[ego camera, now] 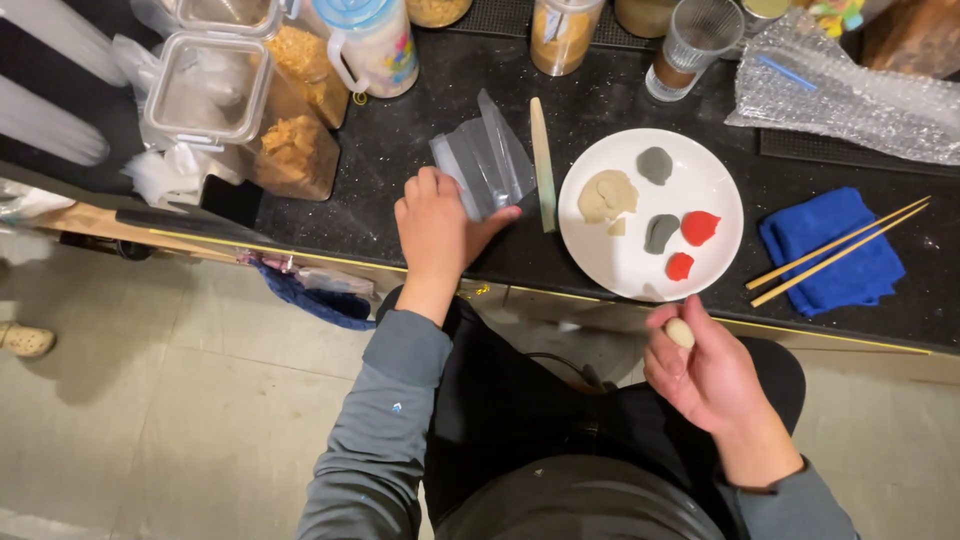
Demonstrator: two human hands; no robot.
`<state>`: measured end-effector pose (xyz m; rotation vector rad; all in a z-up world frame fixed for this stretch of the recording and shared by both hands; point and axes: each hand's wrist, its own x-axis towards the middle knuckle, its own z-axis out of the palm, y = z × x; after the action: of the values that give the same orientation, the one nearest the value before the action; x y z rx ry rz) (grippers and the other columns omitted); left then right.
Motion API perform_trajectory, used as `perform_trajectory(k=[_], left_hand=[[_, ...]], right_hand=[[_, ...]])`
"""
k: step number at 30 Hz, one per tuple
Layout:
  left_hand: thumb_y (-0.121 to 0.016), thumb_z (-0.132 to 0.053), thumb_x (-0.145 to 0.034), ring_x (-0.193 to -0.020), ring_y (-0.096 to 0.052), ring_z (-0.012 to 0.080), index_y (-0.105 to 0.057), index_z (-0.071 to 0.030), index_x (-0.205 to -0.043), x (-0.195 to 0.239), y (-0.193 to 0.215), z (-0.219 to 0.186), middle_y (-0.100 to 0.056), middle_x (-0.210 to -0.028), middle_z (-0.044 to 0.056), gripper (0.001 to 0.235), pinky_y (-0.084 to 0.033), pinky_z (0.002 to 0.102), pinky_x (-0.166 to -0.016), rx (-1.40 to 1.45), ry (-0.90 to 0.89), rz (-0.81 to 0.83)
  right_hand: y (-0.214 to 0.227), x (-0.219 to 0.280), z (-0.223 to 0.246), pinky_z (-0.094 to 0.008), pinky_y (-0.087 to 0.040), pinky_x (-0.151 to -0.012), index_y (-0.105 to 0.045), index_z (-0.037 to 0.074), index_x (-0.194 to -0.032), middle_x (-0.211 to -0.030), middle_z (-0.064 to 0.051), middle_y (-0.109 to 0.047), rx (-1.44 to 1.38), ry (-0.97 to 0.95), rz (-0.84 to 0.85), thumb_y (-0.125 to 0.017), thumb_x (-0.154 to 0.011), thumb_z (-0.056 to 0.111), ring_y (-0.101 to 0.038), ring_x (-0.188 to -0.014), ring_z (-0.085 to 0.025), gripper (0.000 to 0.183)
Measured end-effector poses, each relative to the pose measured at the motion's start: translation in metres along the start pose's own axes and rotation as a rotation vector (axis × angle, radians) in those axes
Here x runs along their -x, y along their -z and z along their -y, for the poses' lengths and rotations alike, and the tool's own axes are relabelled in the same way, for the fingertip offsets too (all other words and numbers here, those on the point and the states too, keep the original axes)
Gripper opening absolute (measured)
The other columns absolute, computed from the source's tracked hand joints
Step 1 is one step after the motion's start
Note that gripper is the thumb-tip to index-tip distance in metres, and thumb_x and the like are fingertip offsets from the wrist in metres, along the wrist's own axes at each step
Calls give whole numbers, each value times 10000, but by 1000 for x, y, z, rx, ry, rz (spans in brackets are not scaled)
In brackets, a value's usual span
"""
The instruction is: The person sits on the floor and shapes small pieces of beige, grey, and red clay by hand. They flatten the clay pieces, place them on a white plate, and then combine them into a single layered object.
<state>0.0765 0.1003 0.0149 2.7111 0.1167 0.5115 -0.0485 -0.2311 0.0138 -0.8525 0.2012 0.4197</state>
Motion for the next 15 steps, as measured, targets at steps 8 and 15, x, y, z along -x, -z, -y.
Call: perform_trajectory(k=[8, 15], left_hand=[[-739, -623, -792, -988, -651, 375, -570, -123, -1133, -6, -19, 29, -618, -1020, 115, 629, -528, 520, -811, -109, 189, 141], [-522, -45, -928, -892, -701, 516, -505, -251, -1387, 3, 33, 2, -578, -1031, 171, 503, -613, 552, -803, 193, 249, 235]], right_hand=[[-42, -1, 6, -296, -352, -426, -546, 48, -973, -643, -18, -375, -184, -195, 210, -371, -1113, 396, -427, -483, -169, 414], [-117, -29, 1, -433, -561, -672, -626, -102, -1215, -1025, -270, -637, 112, -74, 289, -556, -959, 15, -697, -806, -365, 290]])
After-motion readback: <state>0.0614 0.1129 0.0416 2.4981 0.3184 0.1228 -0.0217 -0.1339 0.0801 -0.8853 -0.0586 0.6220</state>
